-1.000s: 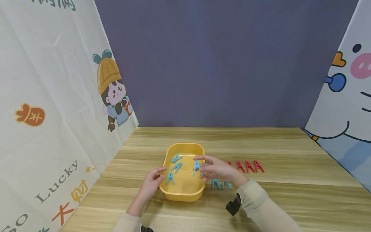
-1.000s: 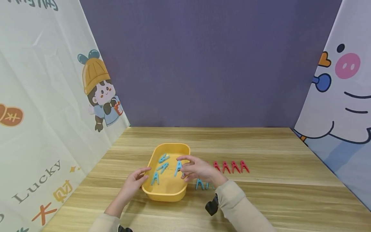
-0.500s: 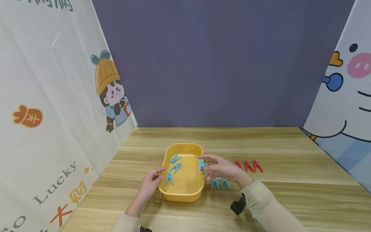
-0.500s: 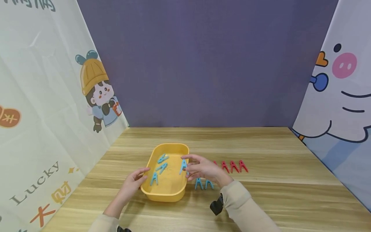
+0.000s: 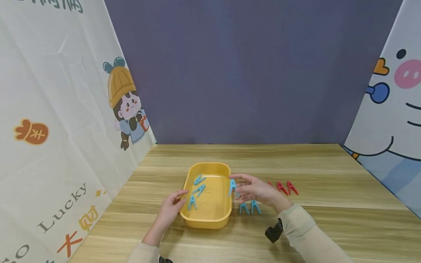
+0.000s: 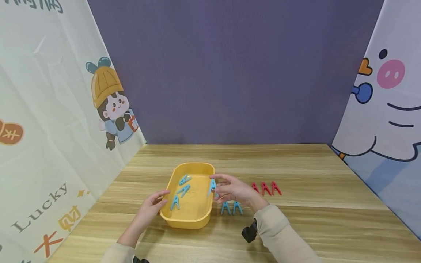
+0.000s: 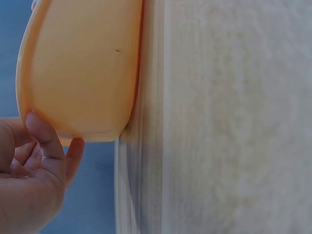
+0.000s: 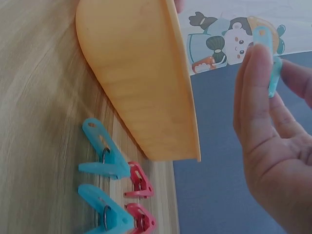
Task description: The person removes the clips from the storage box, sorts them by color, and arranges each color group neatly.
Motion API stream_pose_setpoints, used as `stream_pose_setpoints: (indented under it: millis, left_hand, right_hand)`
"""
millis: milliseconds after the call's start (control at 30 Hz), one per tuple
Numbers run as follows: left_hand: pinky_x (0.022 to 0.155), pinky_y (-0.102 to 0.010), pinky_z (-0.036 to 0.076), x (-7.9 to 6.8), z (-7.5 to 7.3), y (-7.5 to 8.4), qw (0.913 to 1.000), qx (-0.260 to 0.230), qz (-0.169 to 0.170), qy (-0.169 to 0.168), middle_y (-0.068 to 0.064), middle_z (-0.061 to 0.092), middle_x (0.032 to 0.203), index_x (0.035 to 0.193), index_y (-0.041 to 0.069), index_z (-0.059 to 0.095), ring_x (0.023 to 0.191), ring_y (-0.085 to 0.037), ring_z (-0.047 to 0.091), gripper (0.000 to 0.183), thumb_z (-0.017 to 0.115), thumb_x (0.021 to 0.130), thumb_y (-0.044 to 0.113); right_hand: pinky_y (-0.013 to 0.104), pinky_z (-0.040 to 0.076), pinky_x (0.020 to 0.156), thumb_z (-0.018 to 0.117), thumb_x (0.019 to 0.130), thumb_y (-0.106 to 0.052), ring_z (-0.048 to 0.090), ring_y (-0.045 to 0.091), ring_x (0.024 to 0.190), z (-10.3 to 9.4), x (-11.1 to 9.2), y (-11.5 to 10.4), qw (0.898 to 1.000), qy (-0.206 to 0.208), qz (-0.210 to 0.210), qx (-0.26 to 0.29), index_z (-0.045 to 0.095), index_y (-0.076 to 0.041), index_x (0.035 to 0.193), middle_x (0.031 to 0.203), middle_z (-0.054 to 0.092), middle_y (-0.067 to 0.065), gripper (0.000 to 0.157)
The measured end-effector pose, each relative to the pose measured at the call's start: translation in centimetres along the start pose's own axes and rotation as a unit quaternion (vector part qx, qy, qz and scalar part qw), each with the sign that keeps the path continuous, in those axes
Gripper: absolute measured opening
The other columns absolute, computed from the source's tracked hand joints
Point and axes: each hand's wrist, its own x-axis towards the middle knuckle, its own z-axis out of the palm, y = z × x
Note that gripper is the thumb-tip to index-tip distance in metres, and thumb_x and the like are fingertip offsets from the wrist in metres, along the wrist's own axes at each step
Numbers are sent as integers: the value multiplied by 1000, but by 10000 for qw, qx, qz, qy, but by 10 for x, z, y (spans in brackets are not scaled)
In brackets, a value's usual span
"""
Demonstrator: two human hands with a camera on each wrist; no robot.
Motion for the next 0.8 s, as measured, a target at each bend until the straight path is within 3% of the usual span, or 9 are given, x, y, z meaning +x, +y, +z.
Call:
stream_pose_setpoints:
  millis: [200, 533, 800]
  left_hand:
    - [75, -37, 51, 0, 1, 0, 10000, -21, -62, 33, -23, 39, 136, 122, 2, 56, 113, -39, 47, 31, 52, 92, 3]
    - [75, -39, 51, 0, 1, 2, 10000, -1, -26, 53, -23, 40, 135, 122, 2, 56, 113, -39, 47, 30, 52, 92, 2]
    - [76, -39, 51, 0, 1, 1, 10000, -20, 20, 13, -23, 41, 134, 122, 1, 56, 111, -37, 48, 30, 52, 92, 3]
  right_hand:
    - [39, 53, 72, 56, 90, -4, 62, 27, 82, -6, -5, 0, 10000, 34, 33, -7, 27, -3, 142, 111, 51, 26, 59]
    - [33, 53, 69, 57, 90, -6, 62, 27, 85, -16, -12, 2, 9998, 156, -30, -144, 25, 1, 141, 135, 29, 33, 61]
    - [37, 54, 68, 55, 91, -5, 60, 22, 77, -24, -17, 4, 9991, 343, 73, -239, 24, -1, 142, 130, 36, 29, 60]
